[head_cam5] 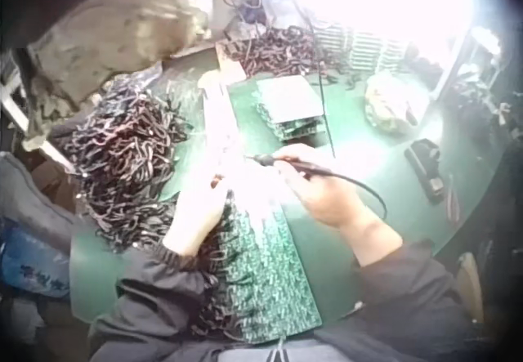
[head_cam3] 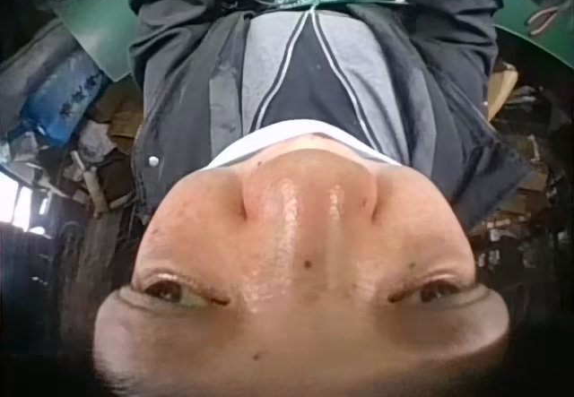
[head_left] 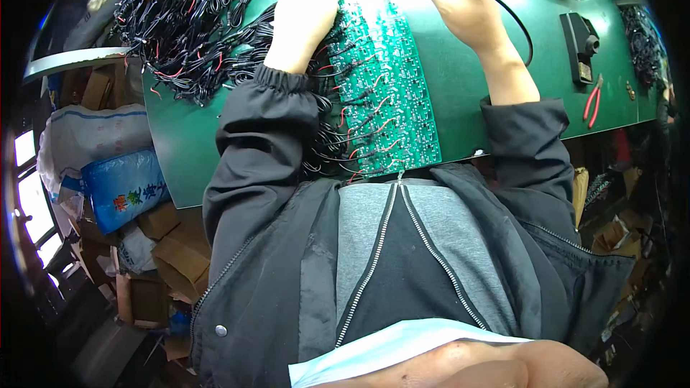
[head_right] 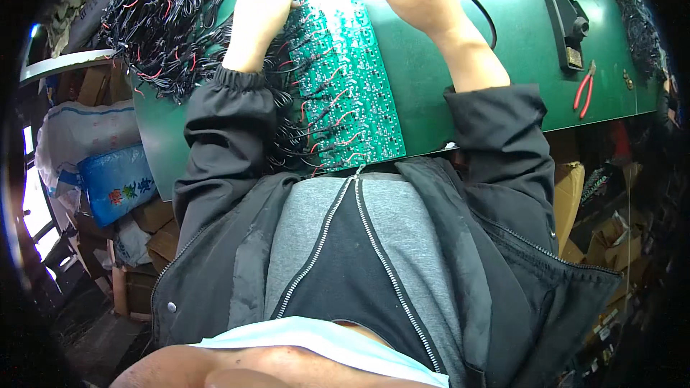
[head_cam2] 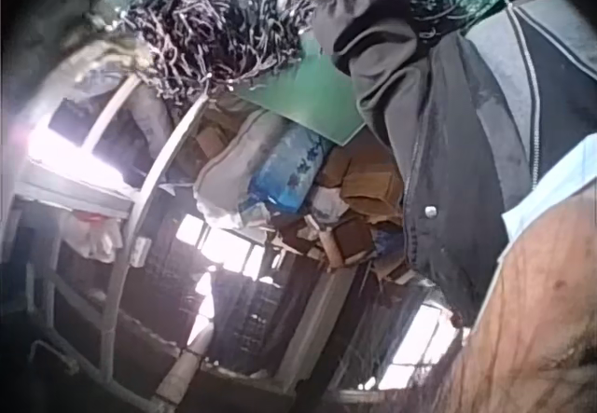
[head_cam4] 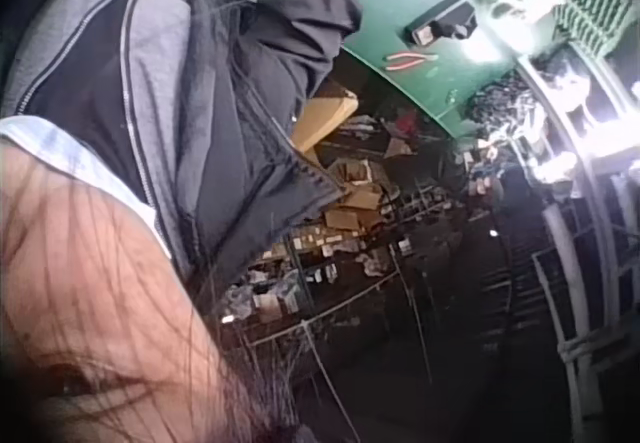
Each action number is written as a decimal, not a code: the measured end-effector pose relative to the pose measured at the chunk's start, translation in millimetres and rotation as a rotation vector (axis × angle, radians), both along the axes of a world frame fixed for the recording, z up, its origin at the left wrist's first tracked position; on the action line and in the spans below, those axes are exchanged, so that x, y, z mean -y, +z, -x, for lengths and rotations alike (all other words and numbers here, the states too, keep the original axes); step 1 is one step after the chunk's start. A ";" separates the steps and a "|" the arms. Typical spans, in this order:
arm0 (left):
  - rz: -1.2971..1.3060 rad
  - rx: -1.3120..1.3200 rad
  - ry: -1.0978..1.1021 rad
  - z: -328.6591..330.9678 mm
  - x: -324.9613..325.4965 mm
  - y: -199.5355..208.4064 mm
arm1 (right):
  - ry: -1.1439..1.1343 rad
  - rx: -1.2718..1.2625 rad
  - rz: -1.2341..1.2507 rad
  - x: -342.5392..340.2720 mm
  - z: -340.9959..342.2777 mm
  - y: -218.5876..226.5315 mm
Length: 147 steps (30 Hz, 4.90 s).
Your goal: The person solders wires onto circuit boards using a soldering iron, moves the board aside, solders additional wires onto another board, and holds a plastic casing.
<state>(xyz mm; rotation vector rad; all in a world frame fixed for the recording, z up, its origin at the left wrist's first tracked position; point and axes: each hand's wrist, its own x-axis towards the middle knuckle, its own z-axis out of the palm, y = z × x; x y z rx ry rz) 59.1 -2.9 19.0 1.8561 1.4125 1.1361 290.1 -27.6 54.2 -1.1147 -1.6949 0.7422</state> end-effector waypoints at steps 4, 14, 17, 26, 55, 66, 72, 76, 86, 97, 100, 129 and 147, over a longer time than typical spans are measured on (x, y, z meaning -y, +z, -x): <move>0.020 0.157 -0.010 -0.4 5.0 1.9 | 0.126 0.059 -0.065 -10.9 18.3 5.1; 0.051 0.438 -0.211 3.3 -5.1 -8.7 | 0.128 0.111 0.015 -16.7 30.6 9.9; 0.021 0.456 -0.228 4.4 -5.5 -8.4 | 0.150 0.082 0.052 -20.6 32.3 5.3; 0.080 0.275 -0.243 6.2 -9.3 12.9 | 0.065 0.080 0.070 -2.8 17.6 15.1; -0.295 -0.083 -0.288 8.5 -30.1 -6.9 | -0.020 -0.019 0.328 19.7 -0.4 18.3; -0.359 0.063 -0.260 -0.3 -31.9 -15.5 | 0.001 0.053 0.212 21.1 -0.6 20.3; -0.284 0.003 -0.243 -0.5 -29.4 -7.8 | -0.044 -0.010 0.262 21.1 -6.1 22.7; -0.223 -0.029 -0.243 -2.8 -31.1 -4.7 | -0.055 -0.042 0.212 22.5 -5.4 21.4; -0.037 0.029 -0.200 0.0 -24.7 -9.6 | 0.016 -0.095 0.066 17.5 -3.9 10.7; -0.312 -0.132 -0.052 -5.8 -26.6 -18.0 | -0.028 0.027 0.265 16.8 1.3 20.0; -0.377 -0.172 -0.046 0.1 -28.5 -22.6 | -0.017 0.063 0.265 14.6 4.5 18.1; -0.372 -0.180 -0.073 -8.3 -24.4 -10.4 | -0.154 -0.187 -0.022 79.1 -38.6 -3.2; -0.392 -0.588 -0.192 20.1 -70.7 -0.5 | -0.385 -0.258 -0.148 181.6 -89.8 15.0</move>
